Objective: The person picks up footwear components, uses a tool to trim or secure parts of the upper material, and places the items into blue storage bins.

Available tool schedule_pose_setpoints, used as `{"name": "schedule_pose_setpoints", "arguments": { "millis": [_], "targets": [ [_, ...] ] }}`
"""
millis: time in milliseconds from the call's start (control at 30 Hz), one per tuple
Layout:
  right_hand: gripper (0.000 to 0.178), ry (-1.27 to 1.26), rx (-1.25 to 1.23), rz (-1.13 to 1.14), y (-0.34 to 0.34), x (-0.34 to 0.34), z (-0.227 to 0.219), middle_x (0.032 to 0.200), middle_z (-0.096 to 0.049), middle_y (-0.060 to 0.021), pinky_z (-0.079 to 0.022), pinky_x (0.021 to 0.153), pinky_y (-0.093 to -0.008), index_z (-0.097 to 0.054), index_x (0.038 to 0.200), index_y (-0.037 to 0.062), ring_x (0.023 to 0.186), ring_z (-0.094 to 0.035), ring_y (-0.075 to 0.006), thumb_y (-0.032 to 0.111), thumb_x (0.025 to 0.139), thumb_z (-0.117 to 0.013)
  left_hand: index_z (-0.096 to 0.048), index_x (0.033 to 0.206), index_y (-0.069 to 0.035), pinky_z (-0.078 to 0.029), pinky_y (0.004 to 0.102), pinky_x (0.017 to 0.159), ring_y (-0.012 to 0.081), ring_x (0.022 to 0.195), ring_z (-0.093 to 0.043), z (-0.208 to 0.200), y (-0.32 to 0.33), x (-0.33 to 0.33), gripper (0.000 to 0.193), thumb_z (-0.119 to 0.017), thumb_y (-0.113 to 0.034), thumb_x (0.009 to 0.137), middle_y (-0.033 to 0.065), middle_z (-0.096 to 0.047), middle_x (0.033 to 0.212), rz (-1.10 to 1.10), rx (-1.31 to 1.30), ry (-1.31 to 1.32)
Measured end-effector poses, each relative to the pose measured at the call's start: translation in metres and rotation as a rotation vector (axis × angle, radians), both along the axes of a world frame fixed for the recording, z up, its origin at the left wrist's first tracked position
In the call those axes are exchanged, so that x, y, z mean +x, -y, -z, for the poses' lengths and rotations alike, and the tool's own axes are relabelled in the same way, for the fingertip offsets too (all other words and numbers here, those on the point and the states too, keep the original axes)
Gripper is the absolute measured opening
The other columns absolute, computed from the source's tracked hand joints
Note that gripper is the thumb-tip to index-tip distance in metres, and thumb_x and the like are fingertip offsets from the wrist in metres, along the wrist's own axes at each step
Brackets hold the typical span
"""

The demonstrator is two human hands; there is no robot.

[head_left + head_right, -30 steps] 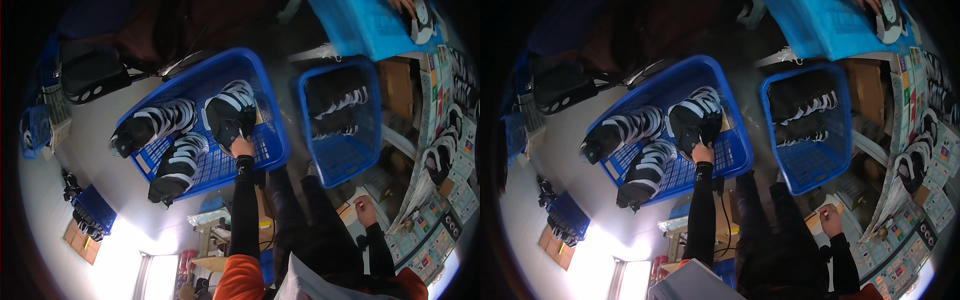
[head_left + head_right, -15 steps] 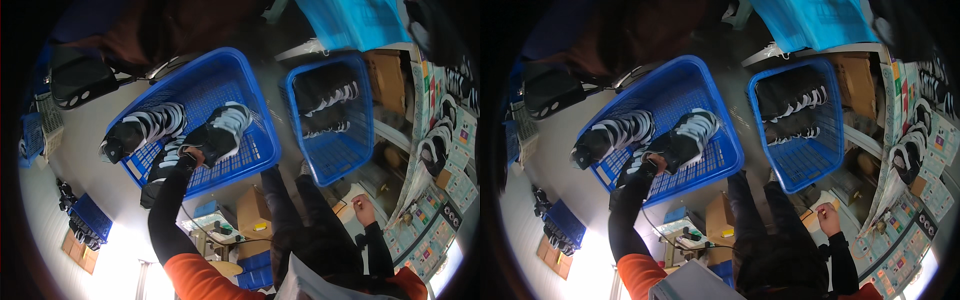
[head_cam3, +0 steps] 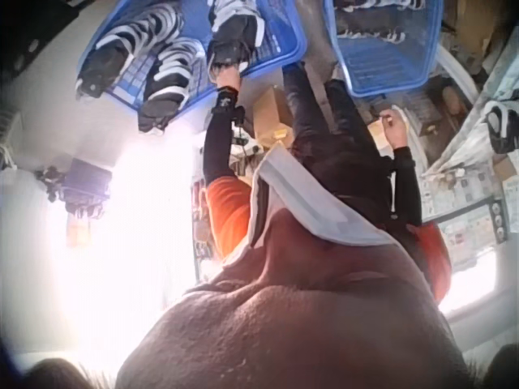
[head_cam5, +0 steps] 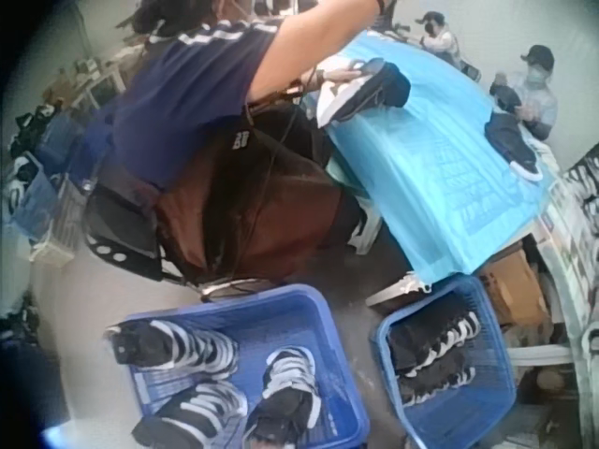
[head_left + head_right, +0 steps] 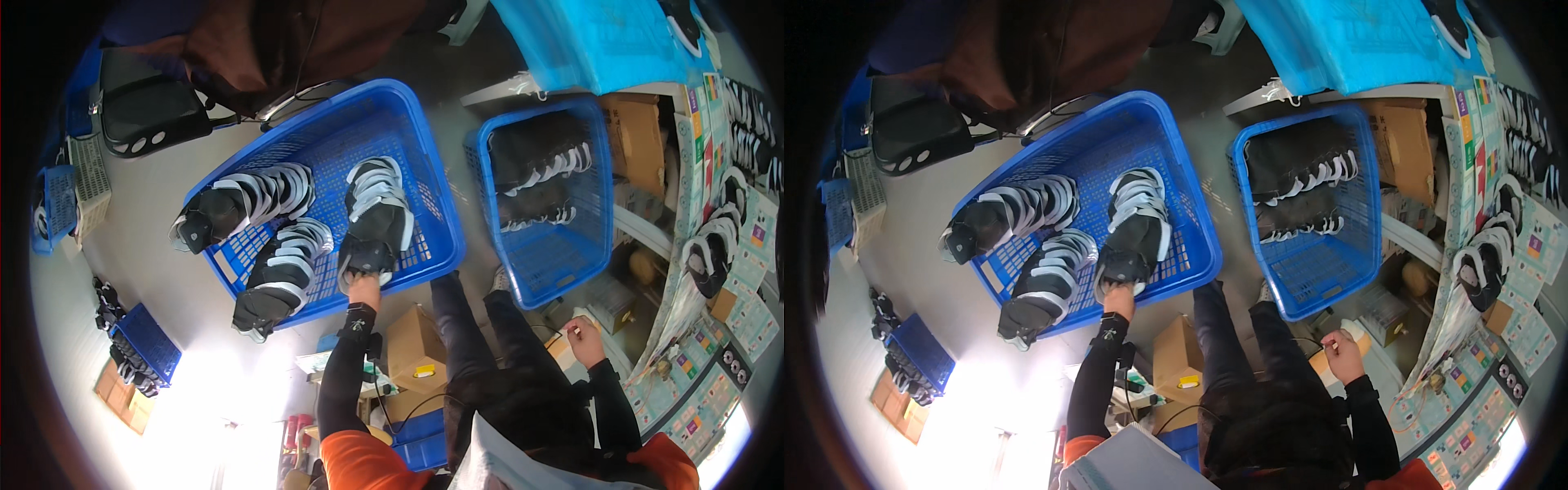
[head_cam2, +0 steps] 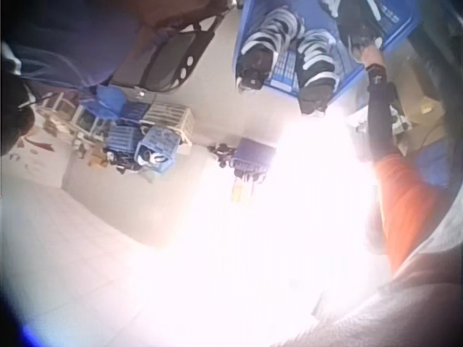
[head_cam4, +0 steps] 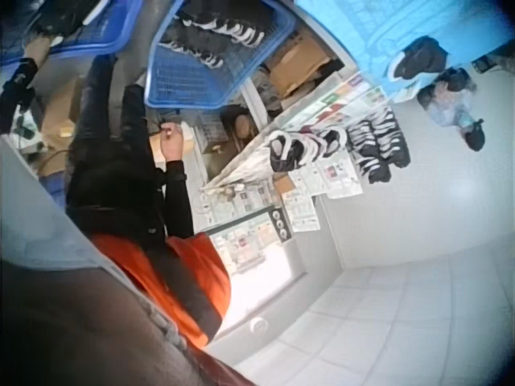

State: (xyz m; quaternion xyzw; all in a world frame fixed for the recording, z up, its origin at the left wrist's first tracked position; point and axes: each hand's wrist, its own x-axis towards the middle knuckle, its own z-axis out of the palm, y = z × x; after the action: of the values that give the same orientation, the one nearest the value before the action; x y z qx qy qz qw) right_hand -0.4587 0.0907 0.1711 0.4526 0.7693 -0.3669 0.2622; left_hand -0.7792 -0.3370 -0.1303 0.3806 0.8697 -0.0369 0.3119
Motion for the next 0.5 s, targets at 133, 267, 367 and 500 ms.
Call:
{"name": "schedule_pose_setpoints", "arguments": {
  "millis": [133, 267, 367, 500],
  "targets": [
    [0.011, 0.012, 0.055, 0.018, -0.024, -0.002, -0.011, 0.095, -0.064, -0.0107, -0.052, 0.065, -0.0326, -0.068, 0.096, 0.0038, 0.081, -0.066, -0.0244, -0.003, 0.089, -0.063, -0.074, 0.093, -0.011, -0.06, 0.0466, 0.071, 0.0347, 0.079, -0.074, -0.005, -0.002, -0.053, 0.01, -0.065, -0.013, 0.089, 0.0132, -0.074, 0.084, -0.398, 0.0, -0.061],
    [0.012, -0.04, 0.121, -0.101, -0.028, -0.002, 0.018, 0.094, -0.063, -0.0114, -0.052, 0.065, -0.0336, -0.069, 0.097, 0.0035, 0.077, -0.065, -0.0254, -0.003, 0.089, -0.062, -0.073, 0.119, -0.009, -0.059, 0.0538, 0.079, 0.0428, 0.092, -0.074, 0.015, -0.003, -0.079, 0.036, -0.073, -0.031, 0.09, 0.021, -0.075, 0.094, -0.808, -0.252, -0.07],
    [0.011, -0.014, 0.086, -0.076, -0.022, -0.006, 0.02, 0.094, -0.064, -0.0111, -0.052, 0.067, -0.0347, -0.068, 0.097, 0.0045, 0.078, -0.065, -0.0259, -0.002, 0.09, -0.064, -0.071, 0.126, -0.01, -0.056, 0.0546, 0.089, 0.0454, 0.1, -0.072, 0.015, -0.057, -0.066, 0.046, -0.077, -0.035, 0.088, 0.0219, -0.076, 0.102, -1.002, 0.017, -0.046],
    [0.012, -0.002, -0.011, -0.078, -0.013, -0.014, 0.018, 0.098, -0.065, -0.0096, -0.052, 0.068, -0.0336, -0.069, 0.099, 0.0055, 0.084, -0.066, -0.0246, -0.002, 0.09, -0.066, -0.074, 0.11, -0.012, -0.051, 0.0479, 0.095, 0.0365, 0.09, -0.073, 0.023, -0.082, -0.057, 0.026, -0.074, -0.023, 0.086, 0.0157, -0.076, 0.091, -0.519, 0.085, -0.116]
  ]
}}
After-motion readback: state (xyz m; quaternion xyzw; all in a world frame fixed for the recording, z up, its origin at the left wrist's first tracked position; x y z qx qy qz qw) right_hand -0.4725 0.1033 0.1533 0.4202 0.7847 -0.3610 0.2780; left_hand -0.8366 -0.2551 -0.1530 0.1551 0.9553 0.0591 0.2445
